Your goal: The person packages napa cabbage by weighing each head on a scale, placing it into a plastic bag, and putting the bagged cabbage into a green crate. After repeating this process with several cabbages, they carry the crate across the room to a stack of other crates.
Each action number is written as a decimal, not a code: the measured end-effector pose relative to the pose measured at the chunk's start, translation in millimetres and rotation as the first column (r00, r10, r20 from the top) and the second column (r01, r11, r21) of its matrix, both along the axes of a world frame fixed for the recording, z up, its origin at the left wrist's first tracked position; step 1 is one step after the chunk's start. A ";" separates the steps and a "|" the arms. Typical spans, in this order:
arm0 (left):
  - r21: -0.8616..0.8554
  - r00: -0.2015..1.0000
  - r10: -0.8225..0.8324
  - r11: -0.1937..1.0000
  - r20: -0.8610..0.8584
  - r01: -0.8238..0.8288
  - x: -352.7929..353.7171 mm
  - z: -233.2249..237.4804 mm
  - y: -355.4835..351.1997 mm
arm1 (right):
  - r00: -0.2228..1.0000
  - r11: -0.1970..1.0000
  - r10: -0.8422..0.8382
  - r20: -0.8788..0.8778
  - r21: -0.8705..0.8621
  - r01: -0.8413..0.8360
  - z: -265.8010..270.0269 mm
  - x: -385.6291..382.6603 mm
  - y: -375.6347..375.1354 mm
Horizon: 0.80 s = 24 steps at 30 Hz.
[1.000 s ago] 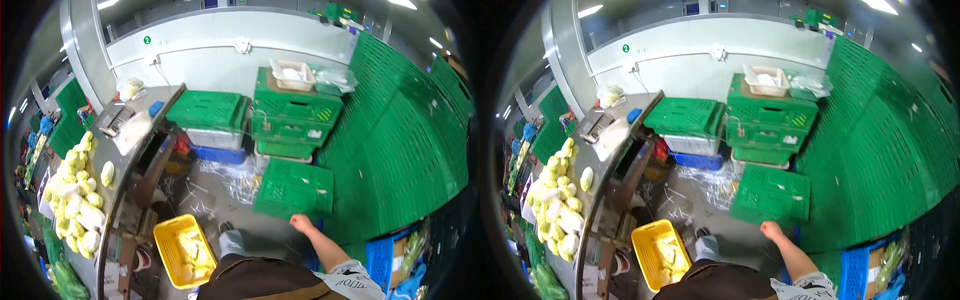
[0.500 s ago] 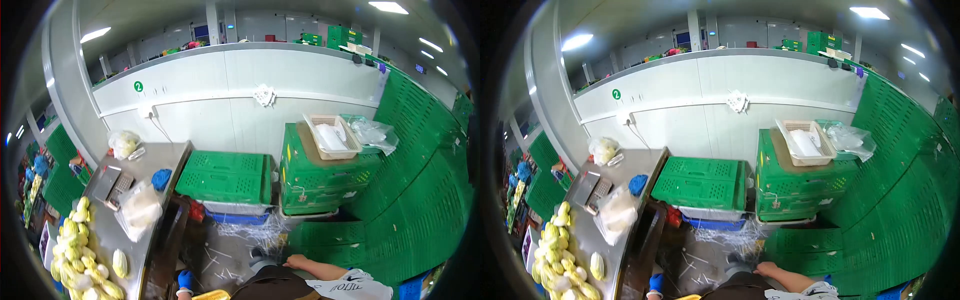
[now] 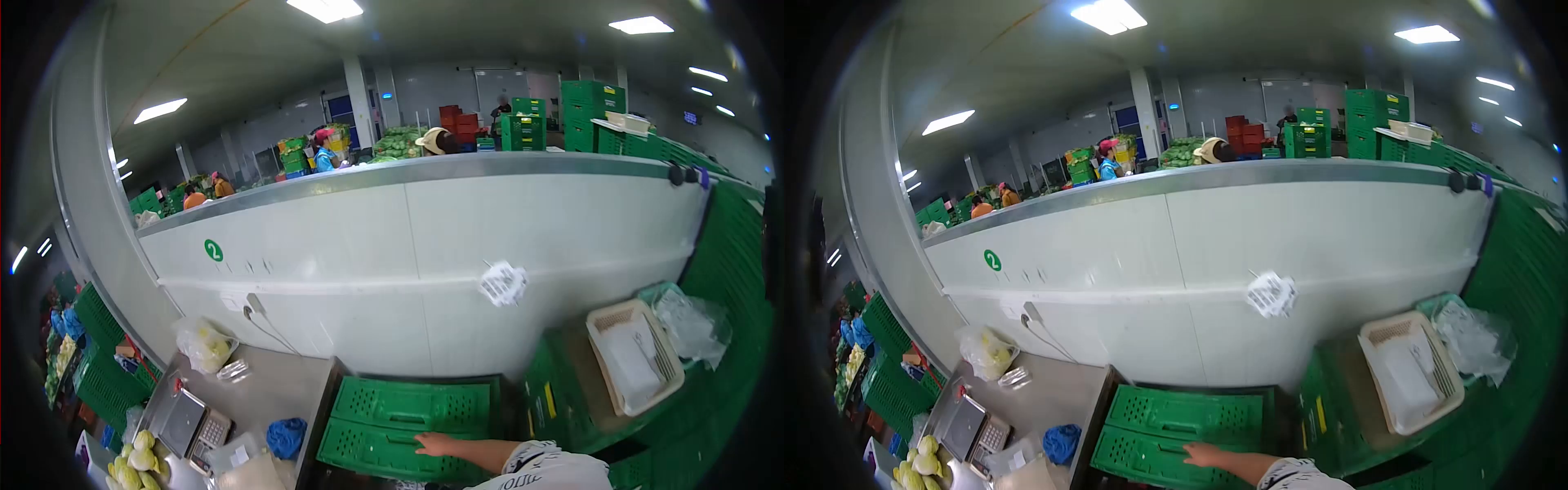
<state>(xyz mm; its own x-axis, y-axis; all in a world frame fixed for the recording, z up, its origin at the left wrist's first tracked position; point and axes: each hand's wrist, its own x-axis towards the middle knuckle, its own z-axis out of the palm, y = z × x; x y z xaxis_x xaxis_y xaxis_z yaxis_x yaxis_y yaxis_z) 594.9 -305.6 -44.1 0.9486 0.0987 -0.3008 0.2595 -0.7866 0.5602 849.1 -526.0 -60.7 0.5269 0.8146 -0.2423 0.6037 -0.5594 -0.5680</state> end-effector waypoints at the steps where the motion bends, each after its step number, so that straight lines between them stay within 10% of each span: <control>1: 0.014 1.000 -0.011 1.000 0.000 0.011 24.7 8.3 5.7 | 0.999 0.996 0.045 -0.026 -0.073 -0.047 -3.1 21.0 12.8; 13: 0.138 0.983 -0.184 0.973 -0.025 0.186 178.6 13.0 38.8 | 0.991 0.950 0.079 -0.105 -0.293 -0.107 -49.0 95.6 76.5; 19: 0.204 0.945 -0.323 0.923 -0.048 0.326 175.8 -32.6 45.9 | 0.873 0.977 -0.213 0.438 0.118 0.179 74.9 179.3 48.6; 21: 0.228 0.917 -0.394 0.889 -0.062 0.397 177.9 -52.9 42.6 | 0.634 0.974 -0.225 0.740 0.151 0.169 102.1 211.3 34.1; 23: 0.143 0.856 -0.455 0.856 -0.244 0.496 236.5 33.3 14.4 | 0.618 0.999 -0.032 0.786 0.040 0.001 116.4 215.2 35.9; 24: 0.187 0.858 -0.484 0.839 -0.174 0.511 247.9 -12.1 13.4 | 0.604 0.998 -0.007 0.797 0.041 -0.042 121.6 210.1 39.9</control>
